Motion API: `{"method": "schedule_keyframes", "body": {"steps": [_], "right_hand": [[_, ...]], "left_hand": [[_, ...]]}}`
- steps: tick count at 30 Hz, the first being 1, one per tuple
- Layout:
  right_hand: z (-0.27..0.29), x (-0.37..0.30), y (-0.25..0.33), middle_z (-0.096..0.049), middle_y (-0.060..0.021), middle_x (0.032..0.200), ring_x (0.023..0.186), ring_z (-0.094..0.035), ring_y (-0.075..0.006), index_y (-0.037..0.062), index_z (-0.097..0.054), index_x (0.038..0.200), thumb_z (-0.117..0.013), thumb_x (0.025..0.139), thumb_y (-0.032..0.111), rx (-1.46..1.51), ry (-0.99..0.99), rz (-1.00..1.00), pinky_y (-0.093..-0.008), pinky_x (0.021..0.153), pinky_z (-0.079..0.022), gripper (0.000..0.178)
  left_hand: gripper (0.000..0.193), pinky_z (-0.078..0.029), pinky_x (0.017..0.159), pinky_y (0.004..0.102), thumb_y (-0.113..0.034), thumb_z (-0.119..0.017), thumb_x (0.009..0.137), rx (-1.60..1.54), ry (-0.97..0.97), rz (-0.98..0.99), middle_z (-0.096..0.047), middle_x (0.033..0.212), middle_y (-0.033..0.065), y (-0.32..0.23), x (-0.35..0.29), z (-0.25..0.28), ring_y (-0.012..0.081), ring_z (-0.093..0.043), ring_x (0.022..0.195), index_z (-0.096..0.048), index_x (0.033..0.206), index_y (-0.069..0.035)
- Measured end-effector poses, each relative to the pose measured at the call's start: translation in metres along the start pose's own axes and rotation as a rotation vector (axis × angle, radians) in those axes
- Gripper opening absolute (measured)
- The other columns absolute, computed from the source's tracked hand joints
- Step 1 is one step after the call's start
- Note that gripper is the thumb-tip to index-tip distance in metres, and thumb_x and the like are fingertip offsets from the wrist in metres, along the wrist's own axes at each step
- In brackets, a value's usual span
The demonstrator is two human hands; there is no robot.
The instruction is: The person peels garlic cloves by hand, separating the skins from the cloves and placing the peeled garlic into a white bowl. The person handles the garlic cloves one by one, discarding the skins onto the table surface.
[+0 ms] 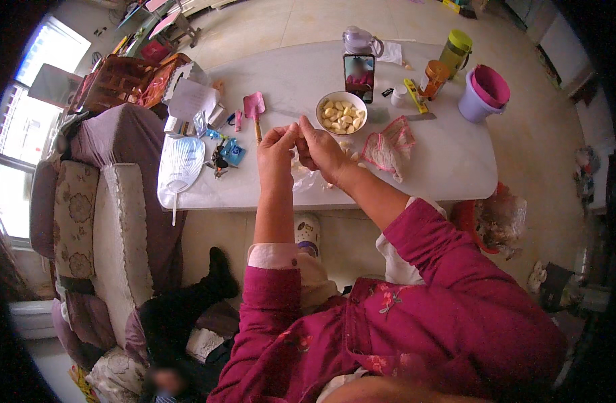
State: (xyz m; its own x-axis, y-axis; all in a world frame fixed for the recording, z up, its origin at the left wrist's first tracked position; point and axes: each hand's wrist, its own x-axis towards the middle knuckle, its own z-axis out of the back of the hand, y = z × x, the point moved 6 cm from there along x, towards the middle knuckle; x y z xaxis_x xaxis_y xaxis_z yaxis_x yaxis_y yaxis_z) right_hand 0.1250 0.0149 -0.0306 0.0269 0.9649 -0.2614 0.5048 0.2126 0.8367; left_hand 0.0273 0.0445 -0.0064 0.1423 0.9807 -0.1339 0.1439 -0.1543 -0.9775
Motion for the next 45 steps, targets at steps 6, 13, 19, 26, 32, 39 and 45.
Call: {"method": "schedule_keyframes", "body": {"steps": [6,13,19,26,32,39,45], "right_hand": [[0.003,0.001,0.002,-0.041,0.003,0.056,0.045,-0.035,-0.0093,0.0122,-0.05,0.069,-0.039,0.095,0.057,-0.024,-0.018,0.049,-0.027,0.041,-0.027,0.053],[0.003,0.001,0.006,-0.034,0.006,0.056,0.044,-0.028,-0.0075,0.0148,-0.049,0.07,-0.042,0.096,0.052,0.004,0.009,0.036,-0.0244,0.042,-0.021,0.046],[0.015,0.004,0.012,-0.043,0.0014,0.052,0.045,-0.04,-0.0108,0.0092,-0.054,0.066,-0.041,0.096,0.05,-0.185,-0.116,0.125,-0.0281,0.043,-0.031,0.052],[0.088,0.034,0.05,-0.066,-0.014,0.072,0.065,-0.064,-0.0253,0.0018,-0.065,0.084,-0.071,0.076,0.045,-0.772,-0.497,0.438,-0.037,0.065,-0.05,0.044],[0.13,0.034,0.072,-0.068,-0.0141,0.078,0.072,-0.065,-0.0245,0.0021,-0.068,0.084,-0.074,0.072,0.038,-0.977,-0.707,0.488,-0.0356,0.067,-0.05,0.039],[0.131,0.036,0.07,-0.069,-0.0143,0.082,0.077,-0.066,-0.0287,0.004,-0.068,0.082,-0.077,0.069,0.033,-1.076,-0.614,0.377,-0.0376,0.071,-0.051,0.033],[0.117,0.041,0.055,-0.069,-0.0137,0.081,0.075,-0.066,-0.0257,0.0035,-0.068,0.085,-0.075,0.072,0.031,-1.095,-0.591,0.414,-0.0353,0.07,-0.051,0.031]], "left_hand": [[0.022,-0.038,0.06,0.0226,-0.025,-0.068,0.085,-0.014,0.018,0.07,-0.06,0.073,-0.0011,-0.004,-0.003,0.001,0.0071,-0.051,0.068,-0.068,0.089,-0.004],[0.024,-0.039,0.061,0.0228,-0.024,-0.066,0.087,0.098,0.033,0.029,-0.06,0.076,-0.0007,-0.005,-0.002,0.001,0.0076,-0.051,0.07,-0.068,0.094,-0.002],[0.021,-0.039,0.061,0.022,-0.024,-0.065,0.087,0.011,0.016,0.097,-0.056,0.078,-0.002,0.005,0.003,0.007,0.0068,-0.049,0.07,-0.07,0.095,-0.005],[0.018,-0.036,0.053,0.0208,-0.019,-0.066,0.088,-0.313,-0.02,0.14,-0.05,0.074,-0.0033,0.006,0.011,0.025,0.006,-0.046,0.065,-0.068,0.096,-0.003],[0.018,-0.036,0.053,0.0216,-0.018,-0.063,0.091,-0.429,-0.015,0.157,-0.049,0.073,-0.0026,0.009,0.019,0.034,0.0069,-0.046,0.064,-0.065,0.098,-0.002],[0.019,-0.037,0.052,0.0226,-0.02,-0.061,0.092,-0.484,0.021,0.178,-0.05,0.072,-0.0027,0.01,0.023,0.04,0.0071,-0.046,0.063,-0.064,0.101,-0.003],[0.018,-0.038,0.055,0.0219,-0.021,-0.064,0.09,-0.367,0.002,0.122,-0.054,0.076,-0.0027,0.005,0.025,0.055,0.0064,-0.049,0.066,-0.065,0.099,-0.005]]}}
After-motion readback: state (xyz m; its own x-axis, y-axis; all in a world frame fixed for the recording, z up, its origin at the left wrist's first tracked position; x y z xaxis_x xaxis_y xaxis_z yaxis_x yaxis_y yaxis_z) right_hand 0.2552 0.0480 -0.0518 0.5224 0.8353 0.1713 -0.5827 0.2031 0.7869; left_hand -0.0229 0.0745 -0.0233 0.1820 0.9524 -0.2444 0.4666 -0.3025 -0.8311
